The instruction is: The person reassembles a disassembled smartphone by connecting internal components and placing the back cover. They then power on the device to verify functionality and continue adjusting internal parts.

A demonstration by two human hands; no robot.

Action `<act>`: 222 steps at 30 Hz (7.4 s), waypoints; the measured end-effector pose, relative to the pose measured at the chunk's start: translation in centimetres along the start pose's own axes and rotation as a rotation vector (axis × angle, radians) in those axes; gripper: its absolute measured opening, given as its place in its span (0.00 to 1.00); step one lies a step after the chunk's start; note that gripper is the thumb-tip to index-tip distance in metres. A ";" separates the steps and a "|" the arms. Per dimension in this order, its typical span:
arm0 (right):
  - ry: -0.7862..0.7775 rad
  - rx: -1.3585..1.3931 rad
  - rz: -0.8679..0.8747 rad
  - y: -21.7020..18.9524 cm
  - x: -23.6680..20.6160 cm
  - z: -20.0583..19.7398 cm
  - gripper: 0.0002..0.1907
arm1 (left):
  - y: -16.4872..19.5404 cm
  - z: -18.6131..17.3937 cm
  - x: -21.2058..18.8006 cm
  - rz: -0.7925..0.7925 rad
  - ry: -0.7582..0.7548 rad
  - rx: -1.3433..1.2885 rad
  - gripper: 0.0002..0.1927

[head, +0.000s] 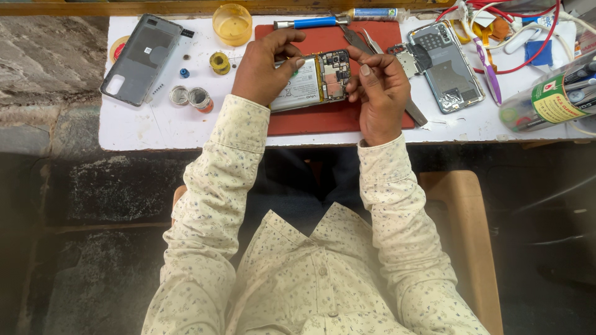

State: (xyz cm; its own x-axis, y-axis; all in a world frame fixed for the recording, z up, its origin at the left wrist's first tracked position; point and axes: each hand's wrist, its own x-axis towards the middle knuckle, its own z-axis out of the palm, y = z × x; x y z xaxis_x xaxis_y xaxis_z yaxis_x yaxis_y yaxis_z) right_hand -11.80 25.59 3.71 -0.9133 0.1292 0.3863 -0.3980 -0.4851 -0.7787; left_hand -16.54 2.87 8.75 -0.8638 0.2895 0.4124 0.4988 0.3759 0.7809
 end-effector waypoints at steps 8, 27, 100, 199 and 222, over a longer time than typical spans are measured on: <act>-0.008 0.039 0.009 -0.2 0.0 0.1 0.04 | 0.1 -0.1 -0.1 0.003 0.000 0.000 0.19; 0.014 0.004 0.028 -0.6 -0.1 0.2 0.04 | 2.3 0.0 -1.2 0.099 0.063 0.159 0.19; -0.243 -1.169 -0.535 -8.0 -2.8 5.8 0.08 | 6.5 0.7 -7.9 0.583 0.207 0.598 0.13; -0.335 -0.987 -0.442 -7.2 -1.6 4.1 0.12 | 6.3 0.8 -7.6 0.599 0.221 0.605 0.11; -0.326 -0.922 -0.390 -7.3 -1.6 4.0 0.11 | 6.5 0.7 -7.6 0.600 0.221 0.595 0.11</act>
State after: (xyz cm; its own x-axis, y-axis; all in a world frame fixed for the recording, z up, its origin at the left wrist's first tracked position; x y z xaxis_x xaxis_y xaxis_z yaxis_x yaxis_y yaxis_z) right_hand -7.06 25.40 10.72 -0.6949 -0.1706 0.6986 -0.6961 0.4034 -0.5939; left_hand -6.65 3.74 10.36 -0.4071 0.4320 0.8048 0.7748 0.6300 0.0537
